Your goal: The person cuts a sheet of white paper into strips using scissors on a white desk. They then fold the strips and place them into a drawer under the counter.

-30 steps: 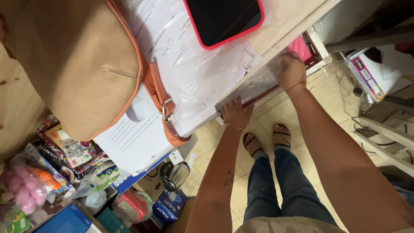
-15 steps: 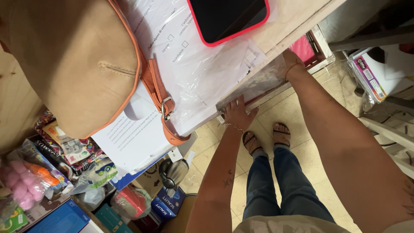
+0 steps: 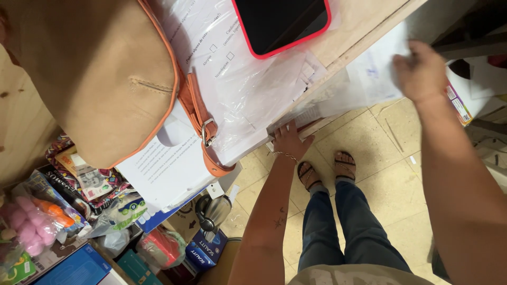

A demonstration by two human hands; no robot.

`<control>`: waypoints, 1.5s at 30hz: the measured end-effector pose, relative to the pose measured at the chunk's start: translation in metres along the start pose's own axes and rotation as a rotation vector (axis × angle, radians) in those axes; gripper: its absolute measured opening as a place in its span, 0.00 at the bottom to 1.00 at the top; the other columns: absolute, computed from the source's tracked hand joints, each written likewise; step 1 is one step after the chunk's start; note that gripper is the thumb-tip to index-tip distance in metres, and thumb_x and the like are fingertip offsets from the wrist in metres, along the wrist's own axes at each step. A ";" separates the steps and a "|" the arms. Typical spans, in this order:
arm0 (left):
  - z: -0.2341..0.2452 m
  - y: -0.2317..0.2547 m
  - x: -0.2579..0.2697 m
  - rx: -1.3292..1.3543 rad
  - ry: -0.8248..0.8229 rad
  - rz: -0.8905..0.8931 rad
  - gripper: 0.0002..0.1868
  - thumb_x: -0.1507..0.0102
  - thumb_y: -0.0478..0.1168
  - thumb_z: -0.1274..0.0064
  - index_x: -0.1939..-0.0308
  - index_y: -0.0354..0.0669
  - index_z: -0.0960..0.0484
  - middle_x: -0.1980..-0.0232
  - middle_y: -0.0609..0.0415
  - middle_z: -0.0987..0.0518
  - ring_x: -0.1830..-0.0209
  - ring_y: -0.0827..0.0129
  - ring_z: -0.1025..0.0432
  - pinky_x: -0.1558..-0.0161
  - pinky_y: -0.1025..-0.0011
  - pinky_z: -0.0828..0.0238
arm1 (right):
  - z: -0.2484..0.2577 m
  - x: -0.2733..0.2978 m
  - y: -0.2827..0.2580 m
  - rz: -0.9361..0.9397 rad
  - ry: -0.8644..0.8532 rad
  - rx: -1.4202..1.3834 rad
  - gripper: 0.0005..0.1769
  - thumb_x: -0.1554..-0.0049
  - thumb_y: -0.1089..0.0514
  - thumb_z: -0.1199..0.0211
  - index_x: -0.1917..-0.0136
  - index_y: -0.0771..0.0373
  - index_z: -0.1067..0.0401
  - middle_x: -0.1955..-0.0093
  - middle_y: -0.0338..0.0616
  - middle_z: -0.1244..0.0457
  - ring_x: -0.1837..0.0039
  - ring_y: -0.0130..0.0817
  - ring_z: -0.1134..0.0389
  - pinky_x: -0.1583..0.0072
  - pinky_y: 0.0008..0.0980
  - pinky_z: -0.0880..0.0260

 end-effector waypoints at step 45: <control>-0.076 -0.372 0.898 1.689 1.757 0.239 0.17 0.34 0.44 0.49 0.43 0.41 0.23 0.47 0.53 0.15 0.49 0.75 0.22 0.44 0.75 0.26 | -0.060 0.815 -0.621 0.397 -1.427 -0.454 0.31 0.39 0.66 0.44 0.23 0.67 0.41 0.35 0.60 0.32 0.38 0.49 0.32 0.40 0.49 0.30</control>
Point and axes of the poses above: each hand's wrist, its own x-axis away from the middle knuckle, its own z-axis out of the back of the hand, y = z × x, the point moved 8 cm from there along -x, towards the middle knuckle
